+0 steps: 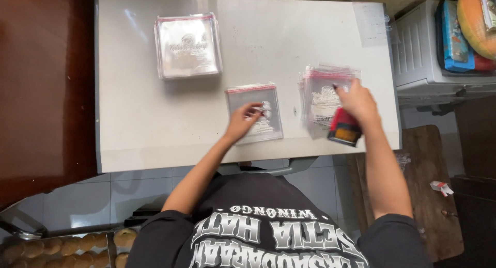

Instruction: Stamp information onto plastic packaging bags using a handheld manual stamp.

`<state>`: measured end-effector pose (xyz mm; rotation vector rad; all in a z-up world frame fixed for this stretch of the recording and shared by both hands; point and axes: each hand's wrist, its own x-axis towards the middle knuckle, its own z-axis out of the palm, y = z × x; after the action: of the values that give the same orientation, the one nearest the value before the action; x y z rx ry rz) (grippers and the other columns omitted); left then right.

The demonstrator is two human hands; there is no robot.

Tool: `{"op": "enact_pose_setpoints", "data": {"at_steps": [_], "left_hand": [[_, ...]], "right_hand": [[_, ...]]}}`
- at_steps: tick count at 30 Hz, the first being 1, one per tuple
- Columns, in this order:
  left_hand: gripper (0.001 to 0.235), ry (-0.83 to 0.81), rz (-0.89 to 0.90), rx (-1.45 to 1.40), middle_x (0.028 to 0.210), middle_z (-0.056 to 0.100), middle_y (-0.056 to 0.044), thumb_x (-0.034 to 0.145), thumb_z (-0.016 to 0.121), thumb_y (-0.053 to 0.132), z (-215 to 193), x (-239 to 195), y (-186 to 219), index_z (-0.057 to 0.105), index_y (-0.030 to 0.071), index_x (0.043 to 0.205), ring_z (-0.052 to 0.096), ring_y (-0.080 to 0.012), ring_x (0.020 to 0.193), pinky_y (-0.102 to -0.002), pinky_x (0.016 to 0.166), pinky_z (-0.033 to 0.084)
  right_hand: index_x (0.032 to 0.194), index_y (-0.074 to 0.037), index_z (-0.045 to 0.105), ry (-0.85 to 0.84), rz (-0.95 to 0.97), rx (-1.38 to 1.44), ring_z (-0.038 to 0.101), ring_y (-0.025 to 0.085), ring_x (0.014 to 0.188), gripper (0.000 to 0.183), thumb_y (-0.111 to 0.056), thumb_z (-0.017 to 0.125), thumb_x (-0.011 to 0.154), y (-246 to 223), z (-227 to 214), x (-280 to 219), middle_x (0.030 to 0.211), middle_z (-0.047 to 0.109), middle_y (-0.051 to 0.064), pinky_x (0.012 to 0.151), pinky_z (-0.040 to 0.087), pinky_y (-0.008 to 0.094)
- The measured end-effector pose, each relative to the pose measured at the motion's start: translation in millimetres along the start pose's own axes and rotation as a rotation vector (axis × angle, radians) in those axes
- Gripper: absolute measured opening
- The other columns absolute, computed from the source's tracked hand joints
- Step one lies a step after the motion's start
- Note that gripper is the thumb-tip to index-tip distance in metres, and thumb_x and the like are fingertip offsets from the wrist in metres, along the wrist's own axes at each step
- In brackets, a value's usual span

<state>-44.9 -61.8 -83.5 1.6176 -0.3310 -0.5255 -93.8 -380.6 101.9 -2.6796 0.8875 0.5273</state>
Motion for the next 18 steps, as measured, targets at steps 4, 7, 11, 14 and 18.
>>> {"op": "enact_pose_setpoints", "data": {"at_steps": [4, 7, 11, 14, 18], "left_hand": [[0.057, -0.123, 0.117, 0.068, 0.115, 0.076, -0.013, 0.090, 0.078, 0.043, 34.8, -24.9, 89.4, 0.062, 0.018, 0.139, 0.068, -0.0400, 0.114, -0.053, 0.103, 0.050], [0.062, -0.198, 0.212, 0.392, 0.111, 0.077, -0.004, 0.084, 0.078, 0.056, 35.0, -22.7, 75.4, 0.060, 0.023, 0.134, 0.068, -0.0288, 0.113, -0.056, 0.112, 0.031], [0.040, -0.030, 0.293, 0.522, 0.099, 0.075, 0.004, 0.084, 0.080, 0.047, 2.7, -20.7, 55.6, 0.065, 0.025, 0.114, 0.066, -0.0194, 0.105, -0.052, 0.107, 0.025], [0.041, 0.025, 0.271, 0.500, 0.097, 0.074, 0.008, 0.083, 0.083, 0.049, -17.2, -25.1, 53.6, 0.066, 0.026, 0.113, 0.066, -0.0143, 0.104, -0.050, 0.108, 0.023], [0.062, -0.133, 0.221, 0.441, 0.119, 0.073, 0.004, 0.087, 0.077, 0.055, -26.7, -35.2, 51.3, 0.056, 0.029, 0.139, 0.060, -0.0162, 0.120, -0.054, 0.111, 0.022]], "right_hand": [[0.154, -0.012, 0.038, 0.051, -0.175, 0.100, 0.062, 0.051, 0.117, 0.066, -0.055, 0.047, 0.104, -97.8, 4.4, -74.1, 0.115, 0.066, 0.035, 0.096, 0.048, 0.061], [0.151, -0.013, 0.039, 0.111, -0.343, 0.257, 0.063, 0.053, 0.114, 0.059, -0.053, 0.045, 0.108, -124.9, 20.6, -88.9, 0.119, 0.065, 0.036, 0.094, 0.049, 0.061], [0.136, -0.013, 0.053, 0.043, -0.705, 0.461, 0.069, 0.044, 0.087, 0.044, -0.044, 0.049, 0.105, -113.0, 36.2, -76.3, 0.083, 0.067, 0.018, 0.076, 0.053, 0.053], [0.128, -0.006, 0.058, -0.064, -0.939, 0.393, 0.065, 0.046, 0.101, 0.038, -0.029, 0.062, 0.098, -95.9, 48.9, -74.0, 0.104, 0.067, 0.024, 0.085, 0.054, 0.055], [0.129, -0.005, 0.059, 0.015, -0.966, 0.288, 0.066, 0.044, 0.099, 0.038, -0.023, 0.067, 0.097, -80.0, 72.3, -72.4, 0.100, 0.066, 0.021, 0.088, 0.053, 0.052]]}}
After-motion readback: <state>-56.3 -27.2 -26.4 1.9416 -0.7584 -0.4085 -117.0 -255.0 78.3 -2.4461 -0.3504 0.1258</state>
